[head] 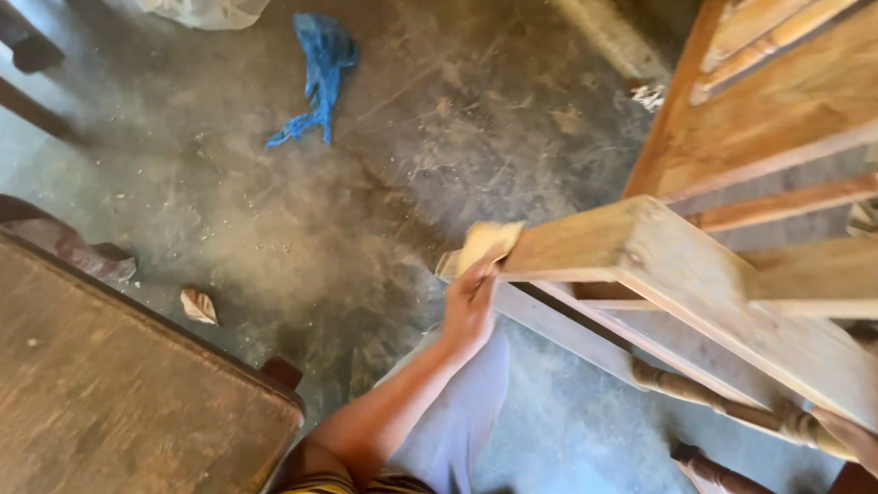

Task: Sanding a wooden furniture frame with sandpaper to smooth the surface

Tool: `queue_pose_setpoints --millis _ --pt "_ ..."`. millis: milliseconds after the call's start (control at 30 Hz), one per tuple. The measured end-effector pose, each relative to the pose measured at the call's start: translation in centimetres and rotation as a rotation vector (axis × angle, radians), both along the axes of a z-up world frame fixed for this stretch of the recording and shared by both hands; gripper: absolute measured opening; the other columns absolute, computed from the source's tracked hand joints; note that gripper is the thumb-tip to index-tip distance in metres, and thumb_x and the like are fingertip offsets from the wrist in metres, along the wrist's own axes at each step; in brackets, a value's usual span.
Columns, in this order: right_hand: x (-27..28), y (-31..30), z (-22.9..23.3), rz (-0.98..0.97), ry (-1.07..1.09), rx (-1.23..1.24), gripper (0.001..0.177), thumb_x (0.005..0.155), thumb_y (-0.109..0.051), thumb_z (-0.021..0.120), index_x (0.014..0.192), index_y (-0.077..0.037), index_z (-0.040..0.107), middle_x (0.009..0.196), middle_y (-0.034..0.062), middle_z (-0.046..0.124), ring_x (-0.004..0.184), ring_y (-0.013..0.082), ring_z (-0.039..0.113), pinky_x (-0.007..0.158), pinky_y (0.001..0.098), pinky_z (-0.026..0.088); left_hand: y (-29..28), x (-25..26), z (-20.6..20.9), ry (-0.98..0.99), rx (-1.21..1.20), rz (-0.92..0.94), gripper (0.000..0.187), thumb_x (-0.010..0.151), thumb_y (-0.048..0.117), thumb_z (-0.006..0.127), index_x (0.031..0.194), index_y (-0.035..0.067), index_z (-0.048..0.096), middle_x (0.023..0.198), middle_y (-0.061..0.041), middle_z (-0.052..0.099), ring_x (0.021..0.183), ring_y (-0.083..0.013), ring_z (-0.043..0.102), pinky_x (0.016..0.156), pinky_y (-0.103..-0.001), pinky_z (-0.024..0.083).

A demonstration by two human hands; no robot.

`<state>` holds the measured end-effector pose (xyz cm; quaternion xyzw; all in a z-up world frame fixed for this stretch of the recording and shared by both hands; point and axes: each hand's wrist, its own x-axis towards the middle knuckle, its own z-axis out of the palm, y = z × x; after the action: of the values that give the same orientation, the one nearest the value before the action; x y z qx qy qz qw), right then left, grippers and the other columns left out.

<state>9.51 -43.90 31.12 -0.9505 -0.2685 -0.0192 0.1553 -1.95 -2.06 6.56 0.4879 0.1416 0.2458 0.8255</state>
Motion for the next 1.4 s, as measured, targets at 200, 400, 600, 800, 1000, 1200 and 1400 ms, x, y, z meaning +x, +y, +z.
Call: queue_pose_setpoints --millis 200,400,600,800,1000,1200,1400 --pt "-1.1 1.2 0.8 0.044 -0.109 0.060 0.101 0.059 0.010 0.089 0.152 0.026 0.052 0.130 0.0411 0.060 0.107 0.0506 0.064 0.095 0.0523 0.054 2.2 1.6 17.6 -0.599 0.268 -0.214 0.037 0.120 0.017 0.044 0.157 0.022 0.048 0.170 -0.003 0.043 0.168 -0.0271 0.033 0.148 -0.050 0.027" --pt "-0.8 -0.9 -0.4 0.071 -0.229 0.052 0.093 0.067 -0.006 0.095 0.146 0.025 0.061 0.124 0.0377 0.061 0.099 0.0450 0.062 0.087 0.0489 0.053 -0.2 -0.6 0.4 0.012 0.099 -0.028 0.038 0.106 0.029 0.059 0.122 -0.003 0.070 0.084 0.004 0.056 0.077 -0.0082 0.047 0.072 -0.024 0.040" --pt "-1.6 -0.7 0.7 0.108 -0.722 -0.283 0.083 0.079 -0.056 0.097 0.138 0.001 0.085 0.113 0.0183 0.080 0.080 0.0251 0.072 0.069 0.0329 0.062 -0.1 0.8 18.5 -0.467 0.302 -0.054 0.032 0.113 0.011 0.049 0.143 0.004 0.058 0.083 0.002 0.052 0.069 -0.0065 0.040 0.060 -0.025 0.030" --pt "-2.1 -2.7 5.9 0.059 -0.068 -0.115 0.058 0.103 -0.033 0.061 0.156 -0.010 0.062 0.145 0.0210 0.068 0.100 0.0380 0.074 0.079 0.0455 0.059 -4.6 -4.1 24.7 -0.169 1.185 0.500 0.019 0.092 -0.004 0.064 0.111 0.001 0.063 0.110 -0.013 0.073 0.122 -0.0358 0.068 0.094 -0.041 0.056" --pt "4.0 -14.2 -0.1 -0.026 0.031 0.207 0.044 0.132 -0.015 0.060 0.105 0.019 0.070 0.067 0.0195 0.056 0.054 0.0279 0.045 0.051 0.0396 0.037 -12.1 -1.8 24.3 0.011 1.676 0.310 0.039 0.092 0.011 0.059 0.130 0.007 0.066 0.139 0.000 0.066 0.121 -0.0249 0.066 0.105 -0.045 0.041" --pt "5.2 -15.5 -1.3 0.047 0.001 0.256 0.042 0.134 -0.017 0.064 0.112 0.018 0.068 0.076 0.0186 0.054 0.060 0.0266 0.044 0.053 0.0384 0.037 -4.5 1.0 26.0 0.211 1.266 0.367 0.031 0.091 0.009 0.056 0.118 0.011 0.072 0.100 -0.001 0.084 0.072 -0.0292 0.075 0.069 -0.040 0.057" --pt "2.2 -14.6 0.9 0.041 -0.207 0.121 0.035 0.134 -0.024 0.068 0.134 0.009 0.078 0.081 0.0188 0.069 0.063 0.0308 0.062 0.056 0.0397 0.049 -14.3 -2.6 28.3 0.330 1.736 0.103 0.057 0.086 -0.021 0.049 0.132 0.010 0.063 0.153 -0.009 0.053 0.152 -0.0371 0.031 0.130 -0.053 0.024"
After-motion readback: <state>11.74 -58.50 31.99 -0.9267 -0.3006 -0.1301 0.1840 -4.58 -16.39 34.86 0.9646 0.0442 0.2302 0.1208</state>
